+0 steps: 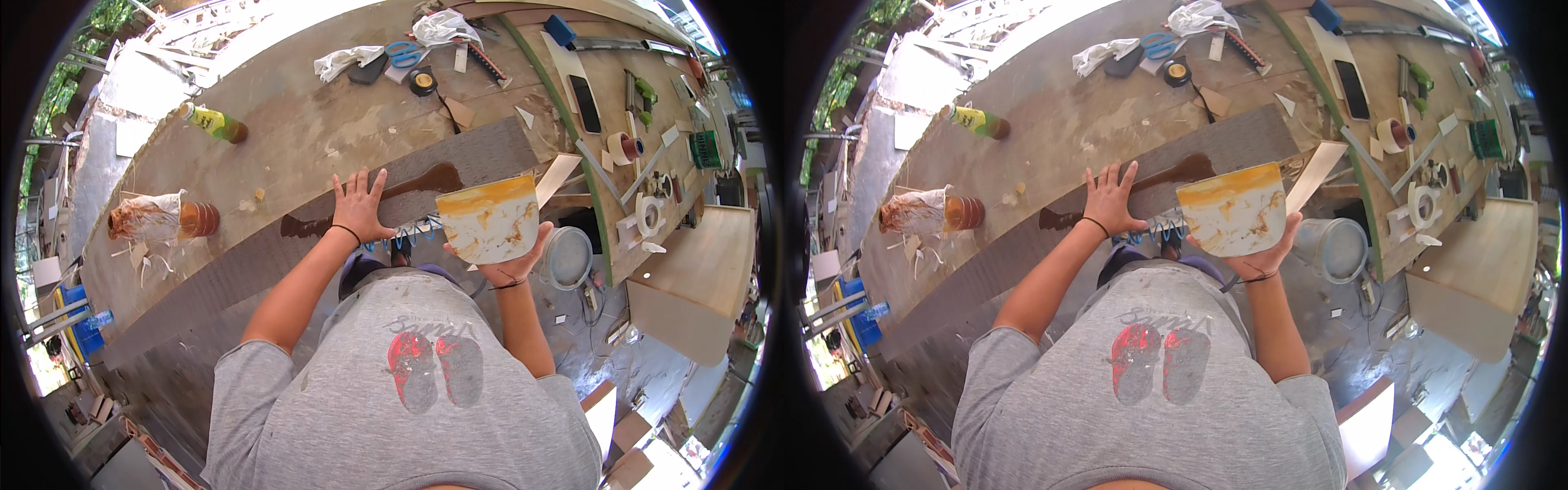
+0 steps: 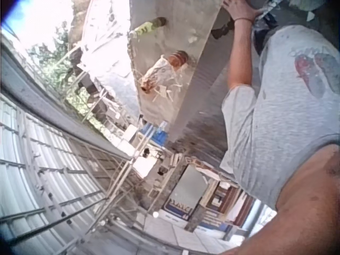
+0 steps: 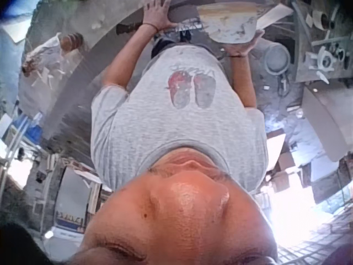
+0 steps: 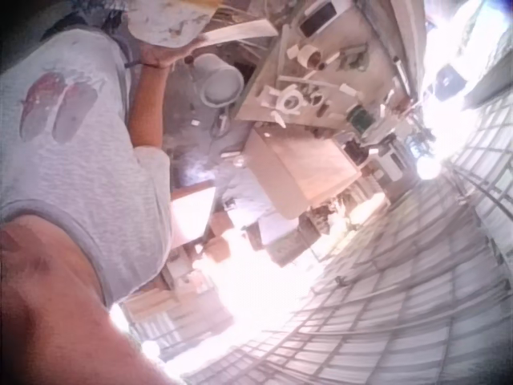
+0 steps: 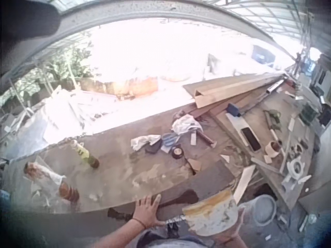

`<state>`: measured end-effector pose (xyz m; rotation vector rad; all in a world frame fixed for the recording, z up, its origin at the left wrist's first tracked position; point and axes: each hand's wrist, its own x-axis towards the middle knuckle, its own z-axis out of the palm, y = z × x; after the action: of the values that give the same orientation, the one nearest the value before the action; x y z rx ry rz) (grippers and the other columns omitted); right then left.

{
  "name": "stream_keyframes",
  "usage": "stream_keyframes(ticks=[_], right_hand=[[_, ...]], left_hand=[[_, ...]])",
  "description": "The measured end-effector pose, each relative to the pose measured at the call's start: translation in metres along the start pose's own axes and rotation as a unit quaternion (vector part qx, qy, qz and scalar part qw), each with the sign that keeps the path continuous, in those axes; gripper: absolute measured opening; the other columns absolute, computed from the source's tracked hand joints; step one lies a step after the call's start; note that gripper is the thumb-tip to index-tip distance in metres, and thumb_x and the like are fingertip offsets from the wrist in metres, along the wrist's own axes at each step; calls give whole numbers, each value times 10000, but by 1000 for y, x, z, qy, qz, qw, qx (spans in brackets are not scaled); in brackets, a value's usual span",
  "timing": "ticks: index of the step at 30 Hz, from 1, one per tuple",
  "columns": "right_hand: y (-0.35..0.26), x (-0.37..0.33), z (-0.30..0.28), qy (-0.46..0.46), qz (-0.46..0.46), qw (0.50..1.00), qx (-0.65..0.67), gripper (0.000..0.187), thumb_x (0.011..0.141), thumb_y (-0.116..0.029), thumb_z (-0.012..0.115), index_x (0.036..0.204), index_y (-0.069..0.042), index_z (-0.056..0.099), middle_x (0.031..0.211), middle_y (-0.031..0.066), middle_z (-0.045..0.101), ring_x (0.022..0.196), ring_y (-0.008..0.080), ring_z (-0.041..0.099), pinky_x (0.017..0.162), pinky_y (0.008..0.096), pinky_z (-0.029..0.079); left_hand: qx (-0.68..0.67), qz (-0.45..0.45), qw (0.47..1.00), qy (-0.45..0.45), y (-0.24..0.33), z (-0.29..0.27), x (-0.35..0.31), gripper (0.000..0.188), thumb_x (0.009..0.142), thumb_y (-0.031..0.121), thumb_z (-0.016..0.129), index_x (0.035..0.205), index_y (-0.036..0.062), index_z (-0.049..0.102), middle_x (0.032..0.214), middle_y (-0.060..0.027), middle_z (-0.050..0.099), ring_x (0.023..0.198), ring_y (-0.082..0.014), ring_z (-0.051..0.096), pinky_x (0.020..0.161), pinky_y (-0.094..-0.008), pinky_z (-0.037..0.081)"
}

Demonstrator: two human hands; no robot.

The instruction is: The person applies adhesive to a wooden board using a small scraper. They pour the adhesive from a bottle onto the board and then spread it evenly across the surface.

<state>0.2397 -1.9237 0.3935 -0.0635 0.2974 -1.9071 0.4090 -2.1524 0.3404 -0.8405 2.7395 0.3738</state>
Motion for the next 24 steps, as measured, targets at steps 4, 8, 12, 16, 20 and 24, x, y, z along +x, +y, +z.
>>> stream_keyframes(ticks=[4, 8, 12, 16, 20, 24], right_hand=[[2, 5, 0, -5, 10, 1000, 23, 981, 742, -845, 516, 1512, -261, 353, 1559, 102, 349, 1402, 445, 333, 985, 826, 232], [-2, 11, 11, -3, 22, 999, 28, 972, 754, -839, 508, 1507, -243, 357, 1549, 113, 358, 1393, 457, 340, 976, 828, 248], [-16, 20, 5, 33, 37, 994, -102, 922, 783, -768, 548, 1509, -234, 355, 1518, 137, 396, 1361, 422, 397, 1017, 750, 305], [-11, 46, 14, 72, -36, 716, -693, 776, 778, -623, 655, 1414, -202, 513, 1469, 176, 446, 1337, 376, 429, 1034, 656, 331], [20, 86, 14, 79, 38, 249, -965, 714, 708, -649, 684, 1280, -224, 645, 1469, 156, 456, 1394, 353, 358, 991, 734, 278], [37, 96, -2, 70, 91, 185, -976, 695, 715, -637, 669, 1293, -251, 632, 1488, 148, 441, 1409, 346, 343, 1003, 763, 262]], left_hand=[[-11, -5, 1000, 0, 0, 1, -1, 1276, 521, 561, 845, 1551, 170, 201, 1519, -218, 303, 1427, -391, 260, 1162, -636, 110], [-21, 1, 1000, 11, -1, 3, 0, 1261, 533, 562, 840, 1548, 159, 210, 1535, -223, 291, 1436, -387, 255, 1171, -614, 122], [-26, 8, 1000, 6, -2, 5, 1, 1267, 537, 577, 843, 1548, 152, 209, 1542, -219, 292, 1447, -379, 246, 1177, -600, 126], [-27, 12, 1000, 4, -2, -1, 1, 1285, 526, 573, 854, 1546, 134, 208, 1538, -225, 295, 1440, -388, 259, 1175, -600, 134], [-25, 2, 1000, -8, -2, -5, 0, 1301, 522, 588, 857, 1549, 137, 197, 1547, -206, 290, 1447, -369, 254, 1183, -592, 127], [-27, -10, 1000, -8, -2, -3, -1, 1304, 522, 588, 860, 1548, 131, 198, 1554, -189, 285, 1454, -357, 248, 1187, -584, 126]])
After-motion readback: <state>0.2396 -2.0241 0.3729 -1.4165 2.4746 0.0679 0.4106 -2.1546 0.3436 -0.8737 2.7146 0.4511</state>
